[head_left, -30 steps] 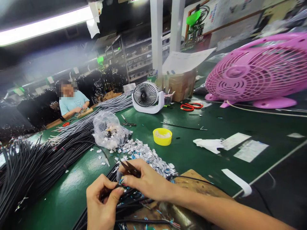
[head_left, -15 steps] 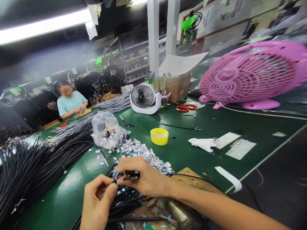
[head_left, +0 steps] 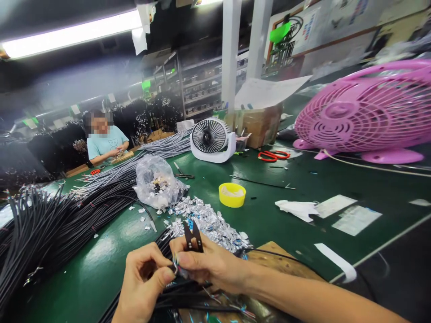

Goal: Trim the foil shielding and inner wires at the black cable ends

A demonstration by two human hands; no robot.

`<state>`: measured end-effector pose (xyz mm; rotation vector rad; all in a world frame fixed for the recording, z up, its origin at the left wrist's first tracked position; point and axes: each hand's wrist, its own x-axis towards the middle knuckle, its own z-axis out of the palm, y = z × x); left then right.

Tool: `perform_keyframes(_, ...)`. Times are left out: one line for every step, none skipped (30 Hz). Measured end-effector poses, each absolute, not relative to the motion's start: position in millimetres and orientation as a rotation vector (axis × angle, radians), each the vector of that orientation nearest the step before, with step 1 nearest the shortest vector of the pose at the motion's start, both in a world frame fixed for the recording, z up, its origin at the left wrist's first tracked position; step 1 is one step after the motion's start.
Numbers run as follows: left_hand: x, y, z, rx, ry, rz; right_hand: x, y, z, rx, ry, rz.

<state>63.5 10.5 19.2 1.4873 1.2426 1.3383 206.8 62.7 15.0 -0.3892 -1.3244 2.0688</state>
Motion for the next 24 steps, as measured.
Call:
perform_keyframes(64,11,20,1.512,1.256,1.368,206,61,16,-0.44,-1.28,2.056)
perform_keyframes(64,11,21,1.535,1.271,1.393,206,59,18,-0.483,-1.242,2.038)
perform_keyframes(65,11,21,1.554,1.286,1.414,206,58,20,-0.517,-1.211,2.024)
perform_keyframes(66,11,21,1.567,1.301,1.43,205,57,22,-0.542,-1.185,2.015)
perform_keyframes(67,11,21,1.575,1.314,1.442,205,57,24,-0.558,-1.168,2.005)
perform_keyframes(68,11,20,1.578,1.326,1.447,205,57,25,-0.568,-1.159,1.988)
perform_keyframes(69,11,20,1.574,1.338,1.447,204,57,26,-0.568,-1.157,1.961)
perform_keyframes(70,11,19,1.565,1.35,1.441,204,57,26,-0.564,-1.164,1.927)
perform_keyframes(71,11,19,1.552,1.361,1.432,203,58,26,-0.557,-1.177,1.889)
perform_keyframes(71,11,18,1.536,1.369,1.421,202,60,26,-0.55,-1.195,1.845)
perform_keyframes(70,11,17,1.517,1.375,1.41,202,62,26,-0.545,-1.213,1.795)
perform_keyframes(69,12,16,1.498,1.379,1.398,202,65,25,-0.549,-1.222,1.734)
perform_keyframes(68,12,15,1.478,1.381,1.388,203,68,25,-0.564,-1.22,1.659)
perform_keyframes(67,12,15,1.46,1.381,1.378,204,71,24,-0.59,-1.224,1.564)
perform_keyframes(66,12,14,1.444,1.382,1.369,205,74,24,-0.624,-1.243,1.449)
perform_keyframes(65,12,14,1.432,1.382,1.363,207,76,23,-0.647,-1.301,1.329)
perform_keyframes(64,12,13,1.428,1.383,1.36,208,77,22,-0.655,-1.399,1.208)
perform_keyframes(64,12,13,1.431,1.382,1.361,209,78,21,-0.642,-1.531,1.089)
perform_keyframes(65,12,14,1.439,1.382,1.363,210,77,19,-0.607,-1.673,0.971)
perform_keyframes(65,13,14,1.45,1.381,1.364,211,77,17,-0.558,-1.797,0.856)
perform_keyframes(65,13,15,1.461,1.381,1.361,212,75,15,-0.508,-1.889,0.743)
perform_keyframes(65,14,15,1.471,1.38,1.352,213,74,13,-0.467,-1.948,0.64)
perform_keyframes(65,14,16,1.479,1.379,1.337,213,74,12,-0.438,-1.978,0.564)
perform_keyframes(65,15,17,1.485,1.375,1.318,214,73,12,-0.41,-1.996,0.533)
